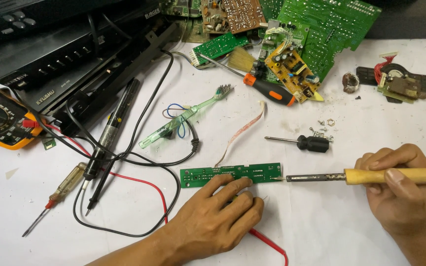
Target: Soldering electronic components onto a printed circuit board using a soldering iron and solder wire.
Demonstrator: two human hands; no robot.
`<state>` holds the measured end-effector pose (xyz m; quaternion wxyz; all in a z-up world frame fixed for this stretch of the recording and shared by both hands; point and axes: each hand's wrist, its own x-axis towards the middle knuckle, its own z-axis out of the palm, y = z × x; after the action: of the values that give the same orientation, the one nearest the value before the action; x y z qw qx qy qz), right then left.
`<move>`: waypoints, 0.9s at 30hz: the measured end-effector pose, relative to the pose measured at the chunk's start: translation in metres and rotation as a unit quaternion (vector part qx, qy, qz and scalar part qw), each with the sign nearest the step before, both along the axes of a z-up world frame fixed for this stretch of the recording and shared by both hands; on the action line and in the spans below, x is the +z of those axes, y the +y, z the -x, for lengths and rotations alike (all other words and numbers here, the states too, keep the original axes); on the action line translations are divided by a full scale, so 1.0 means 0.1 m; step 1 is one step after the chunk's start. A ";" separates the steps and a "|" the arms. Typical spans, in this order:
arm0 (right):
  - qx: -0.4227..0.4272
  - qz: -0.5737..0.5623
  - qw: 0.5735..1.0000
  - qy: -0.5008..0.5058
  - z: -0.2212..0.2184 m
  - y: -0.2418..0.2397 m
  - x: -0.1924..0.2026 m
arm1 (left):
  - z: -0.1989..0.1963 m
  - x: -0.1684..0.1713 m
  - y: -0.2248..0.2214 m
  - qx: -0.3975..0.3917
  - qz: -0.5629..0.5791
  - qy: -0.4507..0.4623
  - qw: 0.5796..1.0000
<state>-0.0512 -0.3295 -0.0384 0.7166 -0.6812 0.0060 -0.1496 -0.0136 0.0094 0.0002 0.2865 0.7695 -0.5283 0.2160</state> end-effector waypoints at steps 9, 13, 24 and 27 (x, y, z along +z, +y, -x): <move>-0.001 0.012 1.000 -0.004 -0.01 0.01 0.02 | -0.01 0.01 0.00 -0.003 0.009 0.003 1.000; 0.004 -0.016 1.000 0.001 -0.01 0.00 0.03 | 0.00 0.01 0.00 -0.001 0.005 -0.001 1.000; -0.102 0.004 0.994 0.034 -0.01 -0.11 -0.10 | -0.01 0.01 0.00 -0.006 0.008 0.006 1.000; -0.115 0.011 0.993 0.029 -0.03 -0.06 -0.10 | -0.01 0.01 0.00 -0.004 0.012 0.012 1.000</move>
<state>-0.0486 -0.3355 -0.0488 0.6866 -0.6880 0.1030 -0.2113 -0.0125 0.0093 0.0016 0.3026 0.7666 -0.5252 0.2121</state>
